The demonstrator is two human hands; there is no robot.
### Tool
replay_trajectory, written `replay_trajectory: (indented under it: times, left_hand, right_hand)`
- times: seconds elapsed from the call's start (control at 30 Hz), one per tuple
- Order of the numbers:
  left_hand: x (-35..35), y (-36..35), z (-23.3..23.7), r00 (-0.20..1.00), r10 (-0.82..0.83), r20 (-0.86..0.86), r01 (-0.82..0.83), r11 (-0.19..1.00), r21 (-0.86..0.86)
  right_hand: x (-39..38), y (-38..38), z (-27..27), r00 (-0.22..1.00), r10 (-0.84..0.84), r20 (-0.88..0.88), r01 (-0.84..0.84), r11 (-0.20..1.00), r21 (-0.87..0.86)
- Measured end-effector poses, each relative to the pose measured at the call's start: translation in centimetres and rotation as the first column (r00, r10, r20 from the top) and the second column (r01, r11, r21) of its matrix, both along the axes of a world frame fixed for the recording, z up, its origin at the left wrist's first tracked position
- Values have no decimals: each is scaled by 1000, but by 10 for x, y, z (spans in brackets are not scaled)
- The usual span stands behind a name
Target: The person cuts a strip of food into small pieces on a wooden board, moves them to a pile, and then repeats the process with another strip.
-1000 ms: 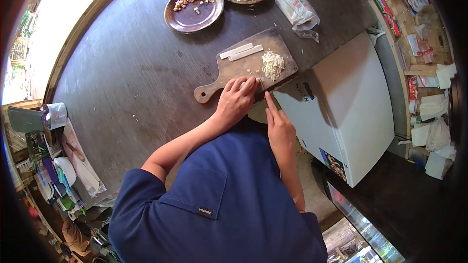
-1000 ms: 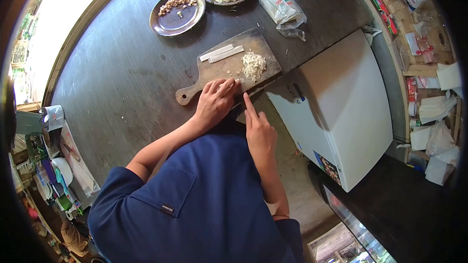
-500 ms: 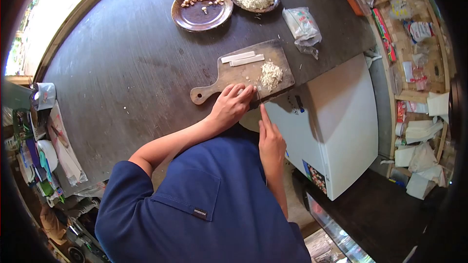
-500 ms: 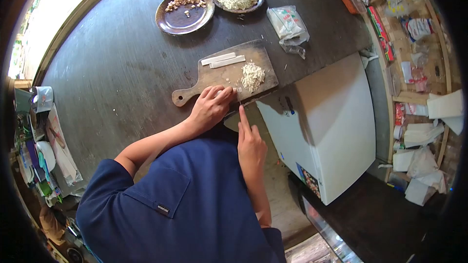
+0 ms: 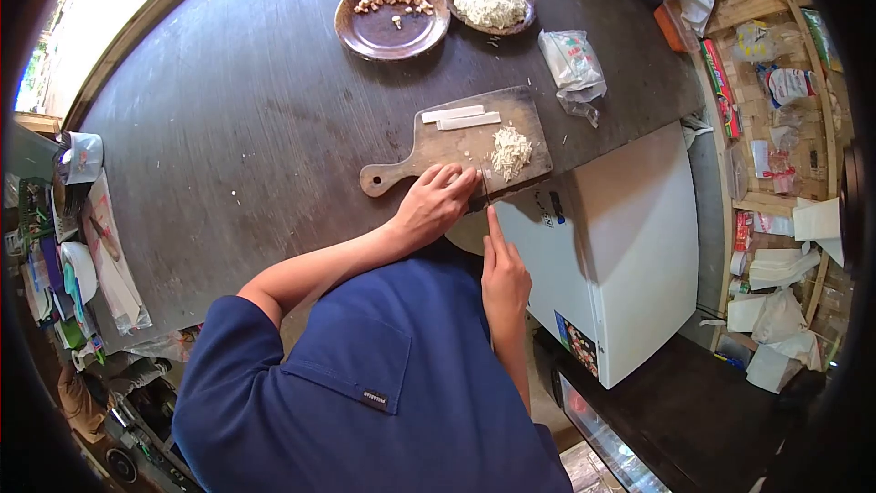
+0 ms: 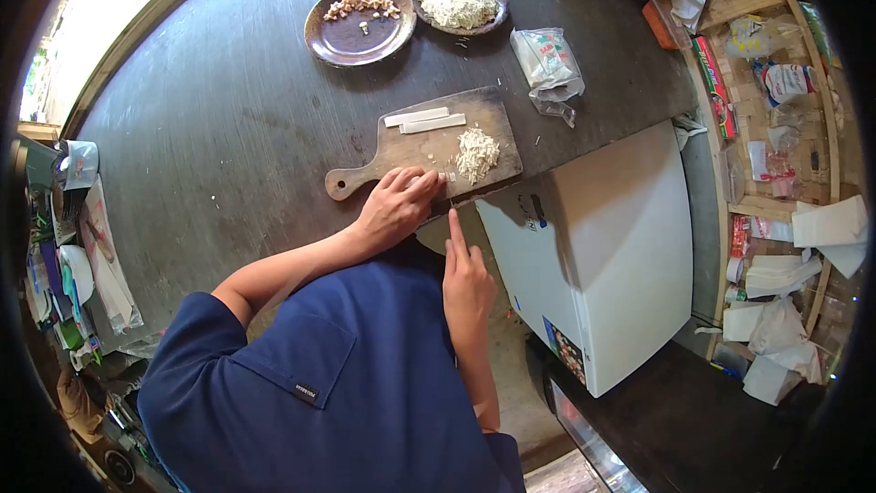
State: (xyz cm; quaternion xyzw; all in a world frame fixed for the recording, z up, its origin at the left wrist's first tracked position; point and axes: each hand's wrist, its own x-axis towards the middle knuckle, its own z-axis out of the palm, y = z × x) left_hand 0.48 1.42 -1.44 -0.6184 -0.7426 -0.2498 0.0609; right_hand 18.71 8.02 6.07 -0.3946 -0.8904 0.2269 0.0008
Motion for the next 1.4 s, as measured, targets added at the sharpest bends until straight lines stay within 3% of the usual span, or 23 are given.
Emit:
replay_trajectory:
  times: [0.2,0.27,0.5,0.7,0.77,1.0,1.07,1.4]
  left_hand:
    - [-1,0,2,1000,-12,-2,12,1000,17]
    - [-2,1,3,1000,-14,7,14,1000,24]
    - [-1,1,5,999,-5,54,1,998,57]
    - [-2,0,5,1000,-9,30,8,1000,22]
    - [-1,2,8,1000,-3,19,3,1000,31]
    - [0,-1,4,998,2,60,-5,999,44]
    - [1,0,3,998,9,58,-11,999,40]
    - [-3,0,-1,998,3,59,-7,998,60]
  right_hand:
    - [-12,4,-21,999,-37,-33,37,999,2]
    - [-25,12,-31,995,38,-97,-25,990,138]
    - [-5,-2,2,1000,-23,19,23,1000,-4]
    - [-15,1,-21,998,-39,-48,40,999,17]
    - [-26,10,-33,992,21,-121,-4,990,139]
    - [-3,-5,-3,1000,-20,15,20,999,42]
    - [3,-9,-9,1000,3,-6,-2,993,114]
    - [-17,6,-22,996,26,-81,-15,990,139]
